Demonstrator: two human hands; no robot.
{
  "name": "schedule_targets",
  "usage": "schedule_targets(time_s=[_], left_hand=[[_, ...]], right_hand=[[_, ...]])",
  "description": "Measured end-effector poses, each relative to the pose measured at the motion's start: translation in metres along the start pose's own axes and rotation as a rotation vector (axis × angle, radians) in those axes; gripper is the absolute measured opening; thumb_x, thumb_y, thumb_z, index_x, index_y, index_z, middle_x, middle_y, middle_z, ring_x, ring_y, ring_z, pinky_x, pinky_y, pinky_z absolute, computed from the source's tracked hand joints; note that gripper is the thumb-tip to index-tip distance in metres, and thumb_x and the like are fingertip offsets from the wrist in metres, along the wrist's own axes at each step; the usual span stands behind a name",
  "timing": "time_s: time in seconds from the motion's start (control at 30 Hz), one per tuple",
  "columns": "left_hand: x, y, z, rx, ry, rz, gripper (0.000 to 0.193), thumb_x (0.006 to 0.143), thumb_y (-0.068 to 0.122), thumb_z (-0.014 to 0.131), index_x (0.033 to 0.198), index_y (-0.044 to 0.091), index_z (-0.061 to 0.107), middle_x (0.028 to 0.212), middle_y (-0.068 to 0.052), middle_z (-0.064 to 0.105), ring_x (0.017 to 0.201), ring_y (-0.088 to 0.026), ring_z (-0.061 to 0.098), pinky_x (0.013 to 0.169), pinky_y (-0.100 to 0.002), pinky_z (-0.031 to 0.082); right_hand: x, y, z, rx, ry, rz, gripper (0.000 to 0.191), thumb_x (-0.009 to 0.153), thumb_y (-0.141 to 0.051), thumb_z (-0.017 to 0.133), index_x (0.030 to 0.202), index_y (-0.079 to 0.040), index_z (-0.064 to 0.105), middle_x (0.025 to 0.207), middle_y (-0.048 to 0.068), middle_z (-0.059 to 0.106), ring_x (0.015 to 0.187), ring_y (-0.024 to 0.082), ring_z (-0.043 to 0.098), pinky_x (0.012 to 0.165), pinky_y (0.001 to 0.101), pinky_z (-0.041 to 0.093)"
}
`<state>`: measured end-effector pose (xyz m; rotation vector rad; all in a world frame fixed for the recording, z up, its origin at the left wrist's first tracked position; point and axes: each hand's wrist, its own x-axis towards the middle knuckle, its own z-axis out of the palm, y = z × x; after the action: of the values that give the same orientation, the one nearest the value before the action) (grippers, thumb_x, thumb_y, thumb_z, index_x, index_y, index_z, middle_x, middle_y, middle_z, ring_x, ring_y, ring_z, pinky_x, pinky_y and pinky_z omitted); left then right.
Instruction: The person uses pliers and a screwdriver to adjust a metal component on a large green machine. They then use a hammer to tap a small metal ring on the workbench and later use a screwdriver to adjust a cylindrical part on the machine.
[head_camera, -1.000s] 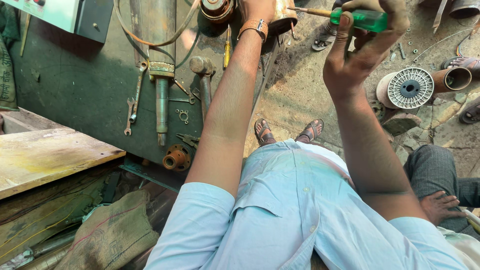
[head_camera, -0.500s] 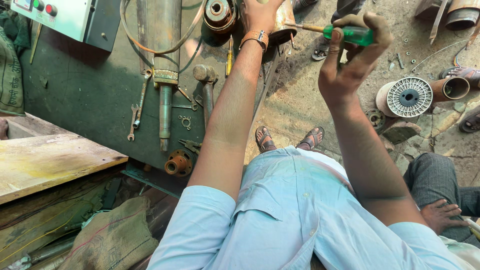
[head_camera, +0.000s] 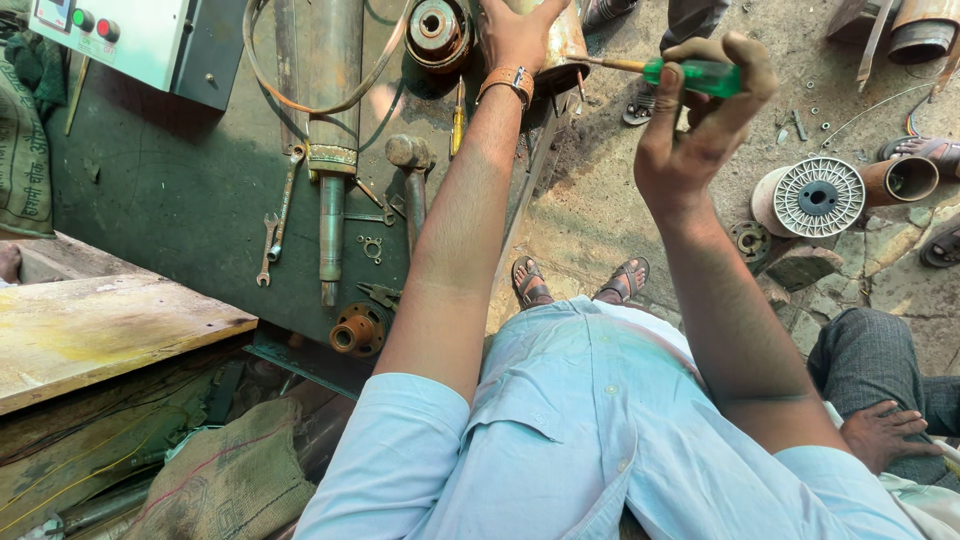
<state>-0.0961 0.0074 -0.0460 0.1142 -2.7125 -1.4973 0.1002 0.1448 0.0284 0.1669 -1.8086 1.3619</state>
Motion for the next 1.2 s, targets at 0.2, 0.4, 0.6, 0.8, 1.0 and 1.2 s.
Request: schedule_targets(time_s=[0.2,0.4,0.6,0.8,1.0,1.2], left_hand=[[0.000,-0.001,0.000,-0.007,-0.029,0.020,0.109,0.072,0.071,0.079,0.149,0.008,0.037,0.139,-0.024,0.060,0.129,-0.037,0.062,0.105,-0.050,0.052],[-0.002,-0.004,0.001,-0.070,-0.017,0.053,0.110,0.073,0.067,0.080,0.151,0.006,0.033,0.142,-0.025,0.055,0.130,-0.039,0.057,0.105,-0.052,0.049],[0.004,-0.008,0.003,-0.003,-0.062,-0.021,0.102,0.073,0.070,0.076,0.147,0.007,0.044,0.136,-0.024,0.063,0.125,-0.036,0.063,0.102,-0.050,0.055],[0.005,-0.011,0.006,-0.003,0.007,0.036,0.108,0.070,0.069,0.081,0.146,0.004,0.041,0.137,-0.028,0.058,0.127,-0.039,0.059,0.103,-0.051,0.050],[0.007,-0.010,0.003,0.028,-0.065,-0.033,0.094,0.073,0.070,0.075,0.139,0.006,0.055,0.135,-0.023,0.069,0.125,-0.034,0.069,0.103,-0.048,0.057],[-0.001,-0.015,0.004,-0.078,-0.017,0.052,0.108,0.072,0.066,0.080,0.149,0.004,0.036,0.139,-0.028,0.055,0.127,-0.040,0.057,0.100,-0.052,0.050]], right_hand=[[-0.002,0.006,0.003,0.021,0.009,-0.011,0.043,0.120,0.001,0.055,0.149,-0.015,0.028,0.127,0.013,0.061,0.102,0.015,0.068,0.083,0.0262,0.063],[-0.006,0.003,-0.001,-0.001,-0.007,0.009,0.043,0.121,0.001,0.054,0.150,-0.016,0.027,0.122,0.012,0.062,0.100,0.016,0.065,0.084,0.0262,0.063],[-0.001,0.007,0.001,-0.001,0.001,-0.033,0.041,0.121,0.002,0.054,0.148,-0.016,0.029,0.122,0.012,0.064,0.094,0.015,0.063,0.079,0.0254,0.060],[-0.007,0.001,-0.002,0.034,0.006,-0.015,0.043,0.120,0.002,0.054,0.148,-0.017,0.027,0.121,0.012,0.061,0.103,0.014,0.063,0.085,0.0244,0.058],[-0.009,0.006,0.002,0.036,0.023,-0.013,0.043,0.119,0.002,0.054,0.147,-0.017,0.028,0.123,0.013,0.060,0.102,0.016,0.062,0.087,0.0249,0.059],[-0.008,0.012,0.001,0.085,0.010,0.041,0.037,0.120,0.003,0.053,0.143,-0.014,0.031,0.127,0.013,0.061,0.096,0.014,0.065,0.077,0.0249,0.063]])
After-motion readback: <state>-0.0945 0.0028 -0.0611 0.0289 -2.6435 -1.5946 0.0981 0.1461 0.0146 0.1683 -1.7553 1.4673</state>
